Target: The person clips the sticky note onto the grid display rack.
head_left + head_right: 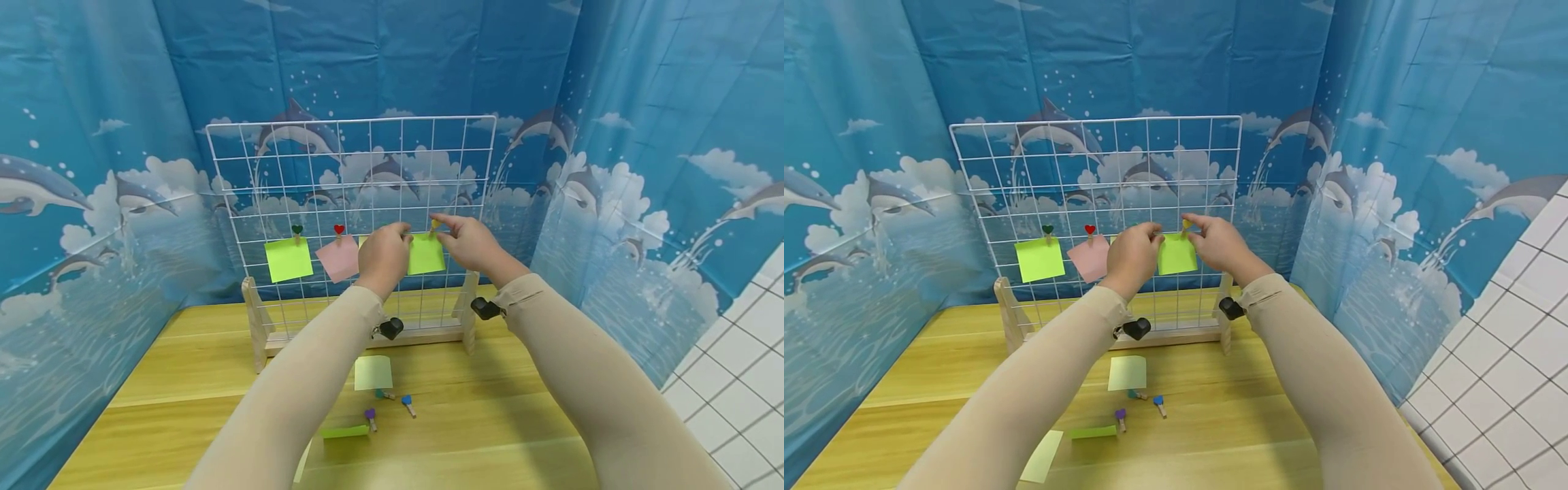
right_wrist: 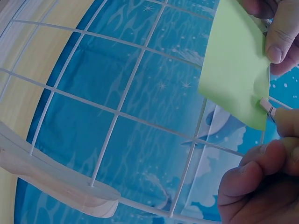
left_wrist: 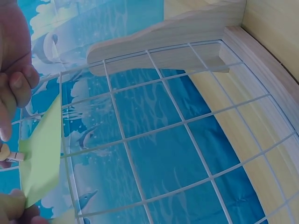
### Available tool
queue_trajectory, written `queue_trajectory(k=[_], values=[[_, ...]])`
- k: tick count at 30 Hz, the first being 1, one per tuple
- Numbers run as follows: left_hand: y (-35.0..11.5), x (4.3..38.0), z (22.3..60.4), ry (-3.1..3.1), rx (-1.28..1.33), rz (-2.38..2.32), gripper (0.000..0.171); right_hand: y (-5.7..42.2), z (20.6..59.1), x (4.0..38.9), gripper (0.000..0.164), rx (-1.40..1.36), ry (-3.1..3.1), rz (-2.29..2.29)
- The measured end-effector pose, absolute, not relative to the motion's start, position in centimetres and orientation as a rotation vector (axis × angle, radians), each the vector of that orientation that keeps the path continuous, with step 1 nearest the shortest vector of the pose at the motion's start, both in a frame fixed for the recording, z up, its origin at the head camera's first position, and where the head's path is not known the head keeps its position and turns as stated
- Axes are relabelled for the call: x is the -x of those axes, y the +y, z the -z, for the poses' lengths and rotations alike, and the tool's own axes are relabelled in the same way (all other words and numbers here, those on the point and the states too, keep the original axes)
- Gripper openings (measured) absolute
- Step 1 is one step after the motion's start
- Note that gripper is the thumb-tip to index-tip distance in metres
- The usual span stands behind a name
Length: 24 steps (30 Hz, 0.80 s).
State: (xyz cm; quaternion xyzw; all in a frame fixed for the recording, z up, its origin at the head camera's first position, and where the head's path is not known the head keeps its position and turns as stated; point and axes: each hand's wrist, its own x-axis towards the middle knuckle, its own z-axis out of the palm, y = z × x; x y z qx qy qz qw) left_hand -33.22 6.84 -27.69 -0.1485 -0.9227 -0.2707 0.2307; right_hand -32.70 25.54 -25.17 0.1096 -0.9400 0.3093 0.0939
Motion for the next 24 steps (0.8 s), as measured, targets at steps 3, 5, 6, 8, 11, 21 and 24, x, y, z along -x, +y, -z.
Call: queue_trajectory(k=[3,5,6,8,11,21,24], values=[[6.74,33.09,27.64,-2.536,0.418,0.733,0.033,25.58,25.26,32.70,0.052,-0.329,-2.783,-0.941],[6.68,32.98,27.62,-2.534,0.426,0.725,0.032,25.59,25.25,32.68,0.052,-0.333,-2.783,-0.961],[6.64,32.95,27.61,-2.530,0.430,0.723,0.032,25.58,25.24,32.67,0.053,-0.337,-2.784,-0.969],[6.57,32.89,27.57,-2.529,0.439,0.716,0.031,25.58,25.19,32.66,0.053,-0.341,-2.784,-0.986],[6.48,32.91,27.55,-2.527,0.467,0.697,0.030,25.60,25.13,32.68,0.053,-0.335,-2.789,-1.012],[6.14,32.85,27.98,-2.478,0.545,0.552,0.027,25.59,25.00,32.73,0.054,-0.350,-2.803,-1.024],[6.03,32.74,28.02,-2.457,0.552,0.545,0.026,25.56,24.99,32.69,0.053,-0.346,-2.799,-1.032]])
